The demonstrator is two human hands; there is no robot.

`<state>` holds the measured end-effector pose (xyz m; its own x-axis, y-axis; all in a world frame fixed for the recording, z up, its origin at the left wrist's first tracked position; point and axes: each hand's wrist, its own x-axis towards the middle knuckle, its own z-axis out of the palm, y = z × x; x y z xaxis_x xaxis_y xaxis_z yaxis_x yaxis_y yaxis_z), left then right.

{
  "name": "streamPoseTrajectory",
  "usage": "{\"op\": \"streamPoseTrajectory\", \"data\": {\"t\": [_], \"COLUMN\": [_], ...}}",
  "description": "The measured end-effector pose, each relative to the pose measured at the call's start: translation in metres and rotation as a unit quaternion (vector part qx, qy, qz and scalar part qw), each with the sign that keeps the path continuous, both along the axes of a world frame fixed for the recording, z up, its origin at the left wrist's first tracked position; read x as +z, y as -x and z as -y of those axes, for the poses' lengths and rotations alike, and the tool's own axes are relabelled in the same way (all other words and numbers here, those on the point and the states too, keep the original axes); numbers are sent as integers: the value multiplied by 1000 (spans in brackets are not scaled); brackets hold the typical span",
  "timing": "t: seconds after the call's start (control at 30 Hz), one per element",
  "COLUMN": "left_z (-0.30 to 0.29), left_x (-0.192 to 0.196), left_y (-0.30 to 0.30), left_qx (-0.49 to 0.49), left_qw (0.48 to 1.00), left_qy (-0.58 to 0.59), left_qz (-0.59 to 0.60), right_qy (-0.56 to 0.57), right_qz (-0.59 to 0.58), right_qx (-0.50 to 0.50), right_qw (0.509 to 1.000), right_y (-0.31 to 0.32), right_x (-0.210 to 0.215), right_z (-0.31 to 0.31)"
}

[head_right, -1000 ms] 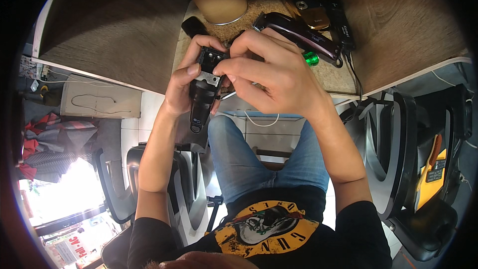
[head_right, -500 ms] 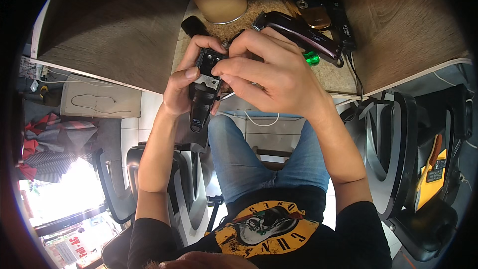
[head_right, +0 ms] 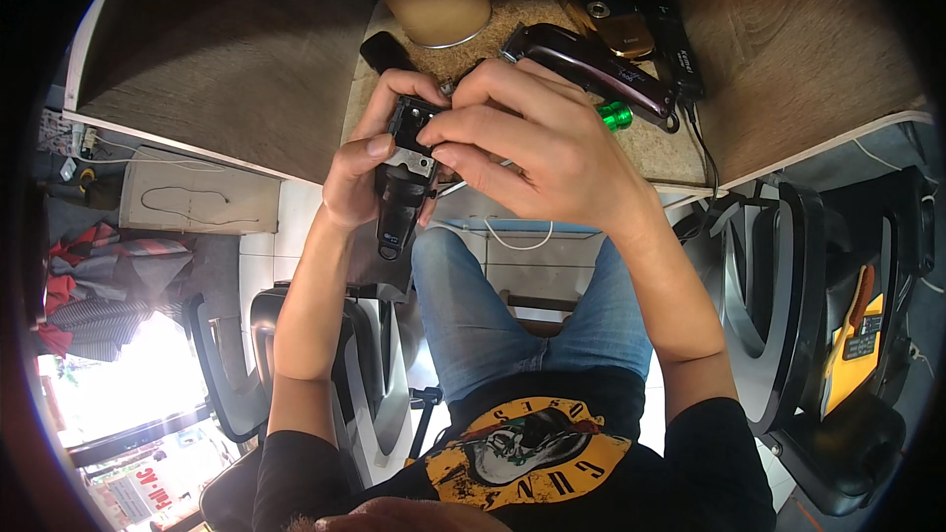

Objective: The person disassembles and repairs a pair of hair clippers at a workbench. They use a screwdriver to remove screws from the casing, detach internal components, and then reassemble the clipper head by fitting the blades and springs back into place by hand.

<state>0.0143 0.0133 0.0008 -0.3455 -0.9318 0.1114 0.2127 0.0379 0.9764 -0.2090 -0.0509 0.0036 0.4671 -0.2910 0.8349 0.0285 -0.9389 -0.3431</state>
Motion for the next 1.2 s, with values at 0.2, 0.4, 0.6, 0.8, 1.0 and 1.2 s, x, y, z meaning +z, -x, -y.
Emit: {"op": "streamPoseTrajectory", "data": {"t": [0.2, 0.4, 0.6, 0.8, 1.0, 1.2], "left_z": [-2, -2, -2, 0, 2, -1], "left_x": [2, 3, 3, 9, 6, 14], "left_y": [5, 2, 2, 3, 1, 6], "left_qx": [19, -9, -5, 3, 7, 32], "left_qw": [999, 999, 999, 999, 999, 998], "left_qy": [-8, -5, -24, -45, -43, -42], "left_qz": [-32, -33, -37, 6, 1, 35], "right_qy": [-5, -6, -9, -18, -18, -5], "right_qz": [7, 7, 4, 4, 7, -1], "right_qx": [-3, 1, -4, -8, -4, 0], "right_qw": [1000, 1000, 1000, 1000, 1000, 1000], "right_y": [-1, -1, -3, -2, -3, -1], "right_x": [-2, -3, -2, -4, -4, -4], "right_z": [1, 0, 0, 0, 1, 2]}}
